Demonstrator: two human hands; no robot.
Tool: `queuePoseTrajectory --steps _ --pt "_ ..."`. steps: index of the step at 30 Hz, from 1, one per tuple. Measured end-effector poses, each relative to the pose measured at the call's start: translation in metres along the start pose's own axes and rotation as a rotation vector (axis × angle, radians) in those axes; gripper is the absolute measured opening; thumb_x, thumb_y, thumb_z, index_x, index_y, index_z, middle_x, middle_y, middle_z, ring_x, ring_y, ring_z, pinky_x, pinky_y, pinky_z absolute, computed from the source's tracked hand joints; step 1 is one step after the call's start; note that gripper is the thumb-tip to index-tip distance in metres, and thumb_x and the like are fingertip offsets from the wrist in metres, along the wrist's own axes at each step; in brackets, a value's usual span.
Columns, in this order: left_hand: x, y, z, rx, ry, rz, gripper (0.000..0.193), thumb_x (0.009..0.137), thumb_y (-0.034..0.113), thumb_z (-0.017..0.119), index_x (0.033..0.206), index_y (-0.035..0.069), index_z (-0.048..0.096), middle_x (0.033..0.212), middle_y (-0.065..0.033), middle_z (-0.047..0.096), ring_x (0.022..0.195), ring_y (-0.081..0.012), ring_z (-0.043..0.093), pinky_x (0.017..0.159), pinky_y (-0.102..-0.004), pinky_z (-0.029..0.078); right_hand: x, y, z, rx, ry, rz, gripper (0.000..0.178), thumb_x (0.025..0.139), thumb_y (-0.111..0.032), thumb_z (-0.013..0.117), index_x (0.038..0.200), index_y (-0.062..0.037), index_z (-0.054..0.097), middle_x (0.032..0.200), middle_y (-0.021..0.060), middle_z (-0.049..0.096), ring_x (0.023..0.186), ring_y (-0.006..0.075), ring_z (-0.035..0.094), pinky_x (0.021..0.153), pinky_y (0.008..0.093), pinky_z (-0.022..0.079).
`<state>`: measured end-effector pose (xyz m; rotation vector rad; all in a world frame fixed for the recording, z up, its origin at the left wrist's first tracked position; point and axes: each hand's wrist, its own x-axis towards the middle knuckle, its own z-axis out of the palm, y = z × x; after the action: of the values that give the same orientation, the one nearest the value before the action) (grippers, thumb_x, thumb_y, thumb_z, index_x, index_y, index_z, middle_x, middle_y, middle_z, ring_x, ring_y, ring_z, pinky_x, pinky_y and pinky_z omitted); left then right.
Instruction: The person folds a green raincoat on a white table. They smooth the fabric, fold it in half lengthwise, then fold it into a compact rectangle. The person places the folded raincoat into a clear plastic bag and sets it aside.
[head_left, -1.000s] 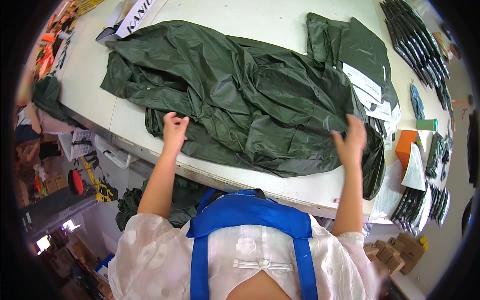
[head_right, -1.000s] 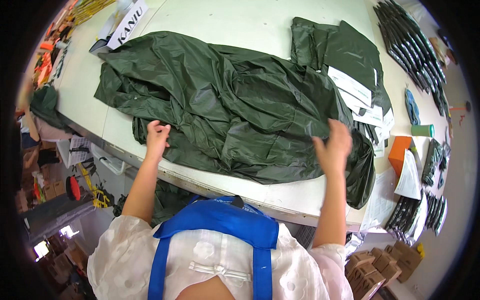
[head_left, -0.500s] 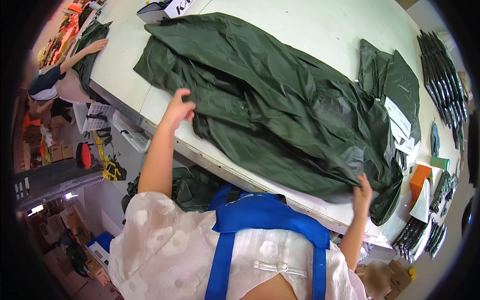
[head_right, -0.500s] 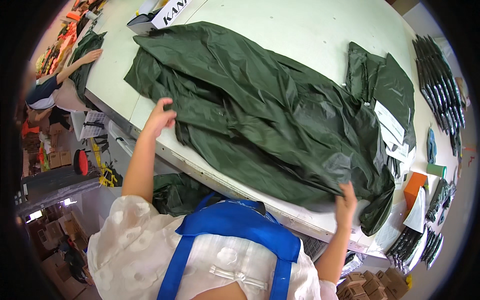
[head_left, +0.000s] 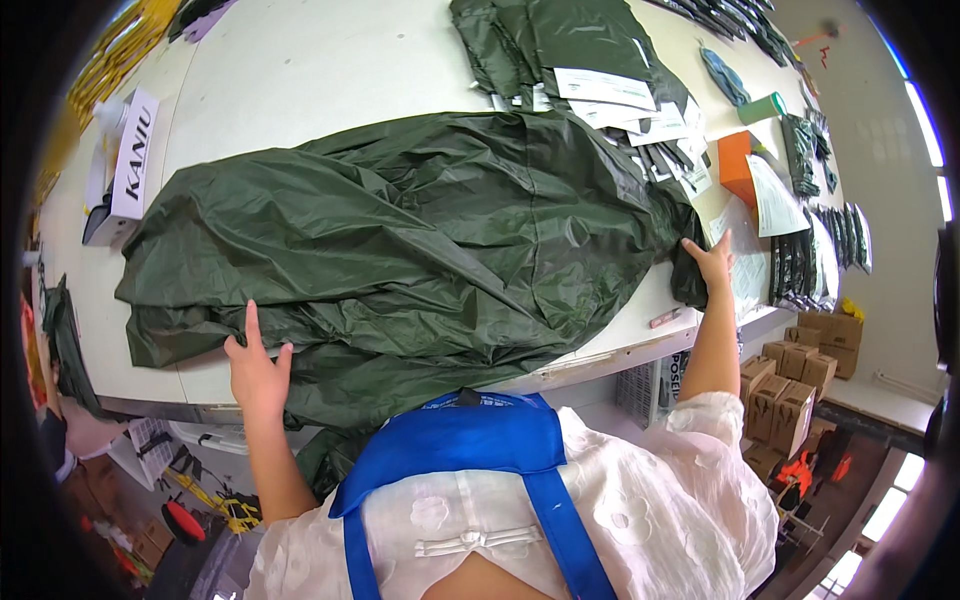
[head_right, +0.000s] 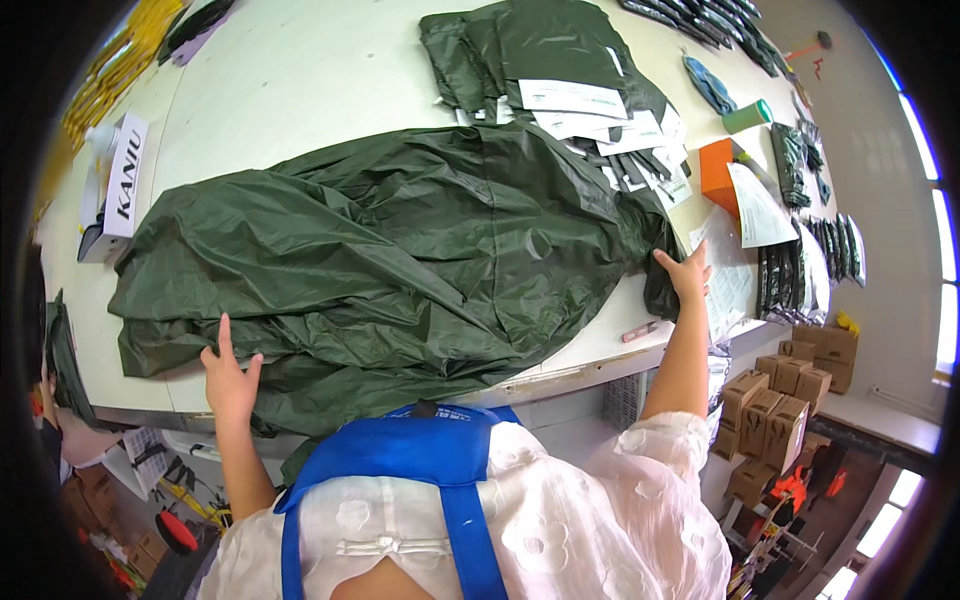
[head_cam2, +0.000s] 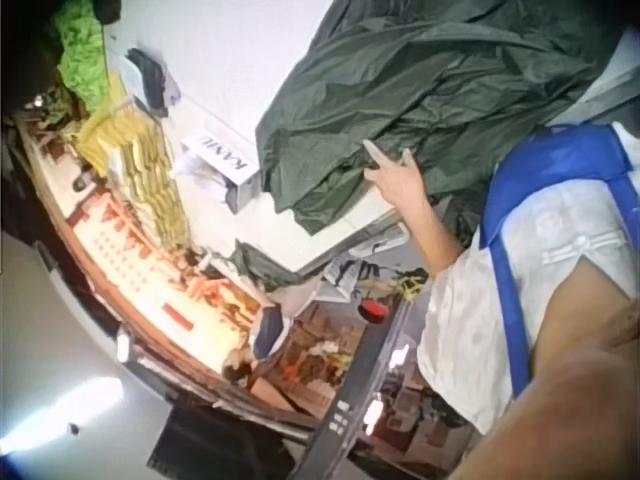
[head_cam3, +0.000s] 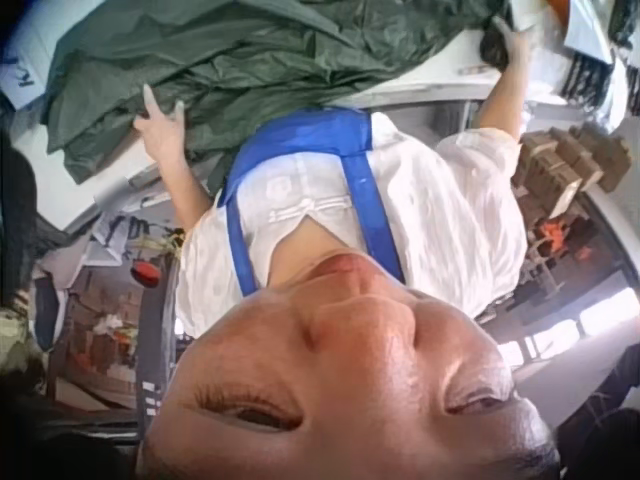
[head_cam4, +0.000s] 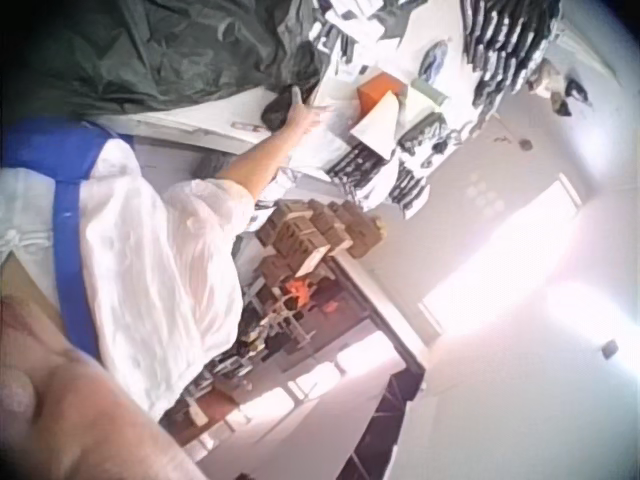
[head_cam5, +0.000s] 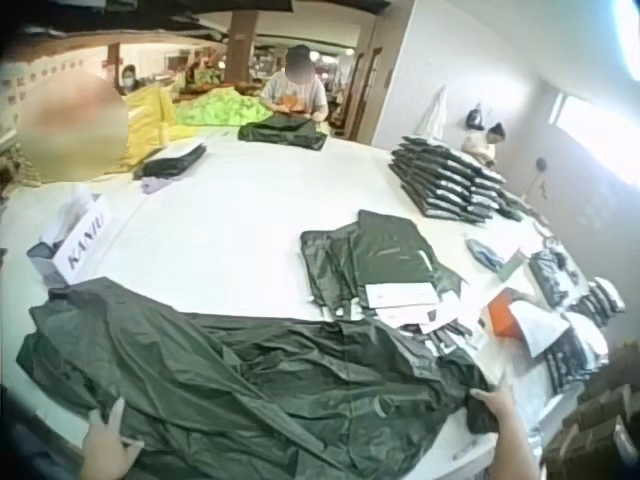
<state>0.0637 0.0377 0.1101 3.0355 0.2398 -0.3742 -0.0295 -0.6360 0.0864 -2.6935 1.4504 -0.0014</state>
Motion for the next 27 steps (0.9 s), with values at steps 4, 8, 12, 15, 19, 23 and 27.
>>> queuePoseTrajectory --steps 4,8,12,15,19,23,27 --pt "-0.010 0.059 -0.040 -0.034 -0.176 0.212 0.088 0.074 0.019 0.074 0.147 0.028 0.026 0.121 -0.0247 0.047 0.097 -0.0395 0.057 0.081 -0.0427 0.049 0.053 0.048 0.005 0.268 -0.319 0.031 0.057 0.082 -0.029 0.068 0.130 -0.0042 0.051 0.111 0.0154 0.062 0.103 0.0207 0.057 0.095 0.0319 0.040" --pt "-0.016 0.142 -0.011 -0.387 -0.948 0.830 0.078 0.079 0.024 0.067 0.146 0.025 0.027 0.132 -0.0124 0.053 0.104 -0.0288 0.059 0.089 -0.0403 0.048 0.028 -0.064 -0.105 0.881 0.079 -0.362 0.037 0.090 -0.022 0.059 0.120 -0.0005 0.059 0.104 0.0102 0.064 0.097 0.0165 0.057 0.089 0.0301 0.042" --pt "0.030 0.236 0.056 -0.156 -1.054 1.258 0.085 0.083 0.039 0.063 0.148 0.006 0.020 0.145 -0.0225 0.034 0.127 -0.0366 0.044 0.107 -0.0392 0.034 0.007 -0.113 -0.234 0.719 0.587 -0.532 0.036 0.093 -0.018 0.055 0.125 0.0007 0.056 0.117 0.0085 0.061 0.105 0.0173 0.056 0.094 0.0287 0.040" --pt "0.112 0.323 0.003 -0.226 -0.486 1.012 0.081 0.081 0.045 0.060 0.145 0.007 0.029 0.140 -0.0245 0.040 0.126 -0.0358 0.045 0.105 -0.0382 0.037 -0.015 -0.077 -0.311 0.650 0.853 -0.809 0.035 0.094 -0.015 0.055 0.125 0.0022 0.055 0.115 0.0110 0.062 0.106 0.0215 0.057 0.092 0.0321 0.044" --pt "0.197 0.320 -0.007 -0.573 0.201 0.664 0.064 0.088 0.037 0.054 0.140 0.005 0.035 0.136 -0.0233 0.045 0.127 -0.0348 0.043 0.102 -0.0404 0.038 -0.135 -0.170 -0.247 0.456 0.591 -1.315 0.019 0.085 -0.012 0.065 0.100 -0.0018 0.068 0.091 0.0107 0.060 0.087 0.0229 0.057 0.075 0.0337 0.046" --pt "0.104 0.269 0.022 -1.857 -0.827 0.395 0.043 0.098 0.040 0.042 0.129 0.012 0.050 0.122 -0.0091 0.058 0.109 -0.0222 0.056 0.096 -0.0371 0.041 -0.216 -0.218 -0.125 0.179 -0.112 -1.454 0.052 0.078 0.000 0.053 0.127 -0.0148 0.057 0.102 0.0154 0.052 0.088 0.0302 0.054 0.072 0.0375 0.044" --pt "0.014 0.158 0.127 -2.094 -1.320 -0.257 0.073 0.088 0.070 0.035 0.131 0.012 0.047 0.125 -0.0081 0.056 0.113 -0.0278 0.055 0.094 -0.0497 0.043 -0.253 -0.217 0.007 0.504 -0.521 -1.329 0.055 0.077 0.008 0.050 0.132 -0.0026 0.047 0.118 0.0230 0.049 0.105 0.0381 0.054 0.088 0.0391 0.048"
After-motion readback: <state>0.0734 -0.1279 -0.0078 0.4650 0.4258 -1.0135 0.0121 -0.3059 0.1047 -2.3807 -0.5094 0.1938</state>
